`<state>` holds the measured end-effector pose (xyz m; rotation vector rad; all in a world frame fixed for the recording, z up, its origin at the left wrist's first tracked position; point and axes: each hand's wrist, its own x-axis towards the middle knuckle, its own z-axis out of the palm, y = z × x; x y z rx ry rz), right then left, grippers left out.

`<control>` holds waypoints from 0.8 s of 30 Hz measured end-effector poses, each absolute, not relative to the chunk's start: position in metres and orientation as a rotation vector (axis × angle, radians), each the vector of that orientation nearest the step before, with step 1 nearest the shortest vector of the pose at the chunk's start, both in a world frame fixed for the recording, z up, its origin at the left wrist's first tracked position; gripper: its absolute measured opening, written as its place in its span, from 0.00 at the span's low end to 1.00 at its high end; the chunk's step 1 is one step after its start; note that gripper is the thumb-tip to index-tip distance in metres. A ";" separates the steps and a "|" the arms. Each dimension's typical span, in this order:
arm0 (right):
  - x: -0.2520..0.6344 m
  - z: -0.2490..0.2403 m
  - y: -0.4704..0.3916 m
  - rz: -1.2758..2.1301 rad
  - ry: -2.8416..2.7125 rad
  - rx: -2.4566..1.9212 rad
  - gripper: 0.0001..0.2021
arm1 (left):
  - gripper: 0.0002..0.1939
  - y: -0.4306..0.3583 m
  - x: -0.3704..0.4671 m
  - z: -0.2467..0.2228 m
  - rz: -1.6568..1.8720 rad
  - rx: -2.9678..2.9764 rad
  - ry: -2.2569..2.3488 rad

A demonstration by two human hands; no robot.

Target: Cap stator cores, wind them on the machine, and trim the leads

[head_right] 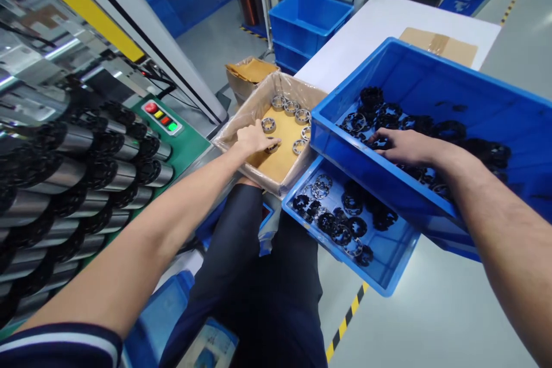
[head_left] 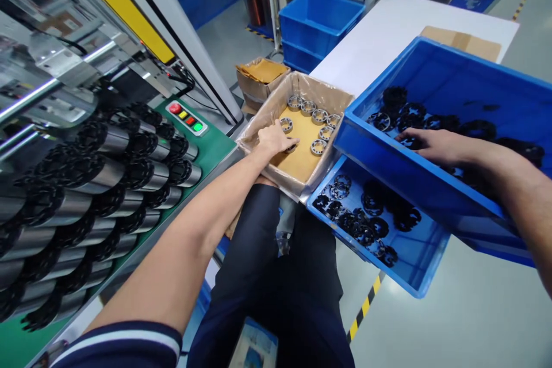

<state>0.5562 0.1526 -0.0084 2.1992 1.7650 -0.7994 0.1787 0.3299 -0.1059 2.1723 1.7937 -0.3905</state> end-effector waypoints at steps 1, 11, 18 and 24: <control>0.555 -0.007 0.153 -0.847 1.724 2.191 0.26 | 0.52 0.329 0.177 -0.105 -0.390 2.174 1.784; 0.559 -0.010 0.154 -0.921 1.618 2.229 0.29 | 0.62 0.320 0.179 -0.105 -0.344 2.222 1.676; 0.564 -0.014 0.155 -0.905 1.619 2.200 0.32 | 0.64 0.322 0.174 -0.100 -0.349 2.251 1.582; 0.563 -0.023 0.156 -0.792 1.700 2.241 0.26 | 0.47 0.323 0.175 -0.092 -0.293 2.224 1.637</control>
